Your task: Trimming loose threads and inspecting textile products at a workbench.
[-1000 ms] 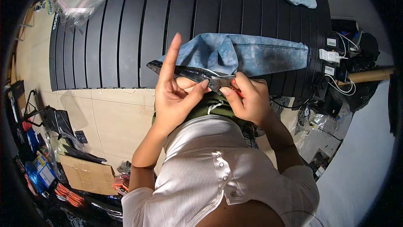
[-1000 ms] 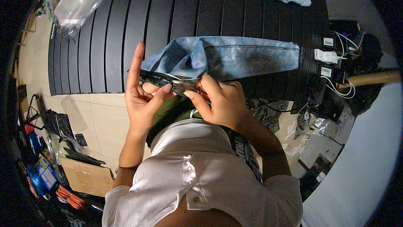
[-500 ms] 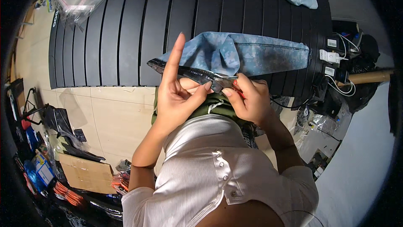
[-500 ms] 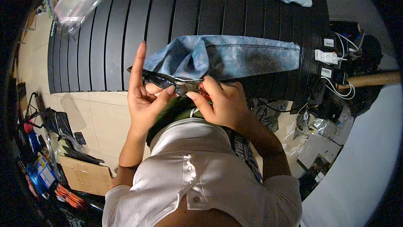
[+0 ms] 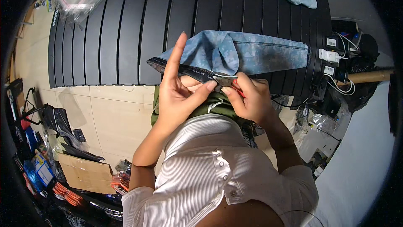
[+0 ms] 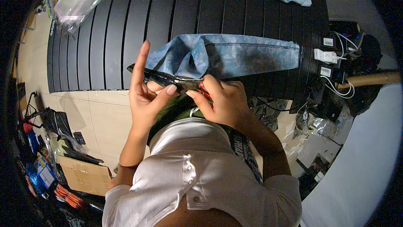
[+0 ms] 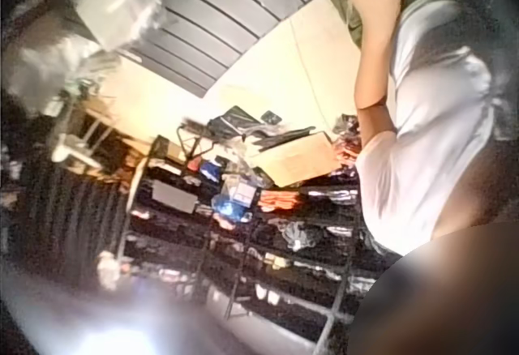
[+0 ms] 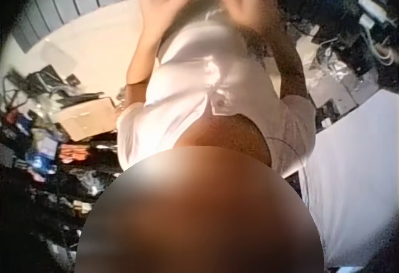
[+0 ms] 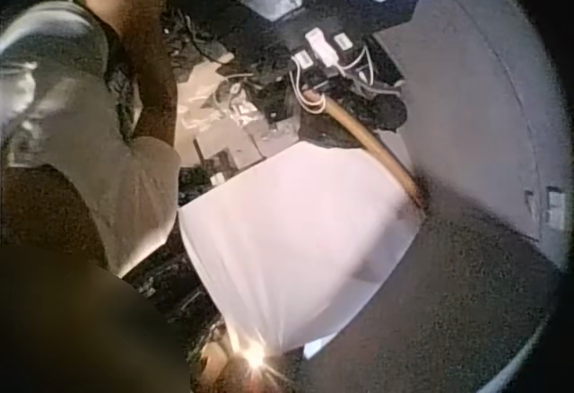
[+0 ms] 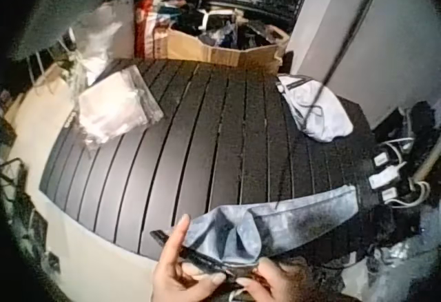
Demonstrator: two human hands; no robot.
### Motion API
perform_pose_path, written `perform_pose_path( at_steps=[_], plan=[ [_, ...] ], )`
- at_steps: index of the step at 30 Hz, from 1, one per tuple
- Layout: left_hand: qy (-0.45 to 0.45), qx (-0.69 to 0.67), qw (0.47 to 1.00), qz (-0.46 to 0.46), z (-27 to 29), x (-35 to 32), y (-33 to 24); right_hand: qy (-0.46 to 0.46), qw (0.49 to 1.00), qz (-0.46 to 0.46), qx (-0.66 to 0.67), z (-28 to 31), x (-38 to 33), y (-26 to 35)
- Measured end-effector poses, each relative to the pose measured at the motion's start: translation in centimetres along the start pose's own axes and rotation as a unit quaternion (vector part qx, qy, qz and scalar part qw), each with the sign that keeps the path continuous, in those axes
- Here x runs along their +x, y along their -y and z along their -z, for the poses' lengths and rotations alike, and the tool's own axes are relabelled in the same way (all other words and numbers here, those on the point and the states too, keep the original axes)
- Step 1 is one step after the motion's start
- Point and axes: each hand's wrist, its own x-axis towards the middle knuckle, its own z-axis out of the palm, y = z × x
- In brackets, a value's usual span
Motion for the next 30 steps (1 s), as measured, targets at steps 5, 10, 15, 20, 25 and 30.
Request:
perform_pose_path(
  at_steps=[5,10,15,20,25,30],
  plan=[
    [0.020,0.001,1.000,0.014,0.5,0.2,-0.4,0.009,0.999,-0.025,0.041,0.2,-0.2,-0.3],
    [-0.004,0.021,1.000,0.017,0.1,0.3,-0.5,0.030,0.998,-0.022,0.057,0.1,-0.3,-0.3],
    [-0.028,0.025,0.999,0.016,-0.5,0.2,-0.4,0.019,0.998,-0.033,0.048,-0.1,-0.2,-0.1],
    [-0.002,0.074,0.997,-0.018,-0.5,-0.1,-0.7,0.022,0.998,-0.049,0.042,0.0,0.0,0.3],
    [-0.013,0.095,0.995,-0.015,-0.5,-0.1,-0.4,0.029,0.999,-0.030,-0.001,0.1,0.1,0.4],
    [0.014,0.109,0.993,-0.038,0.1,-0.1,-0.3,0.003,1.000,0.000,-0.002,-0.2,-0.1,0.0]
  ],
)
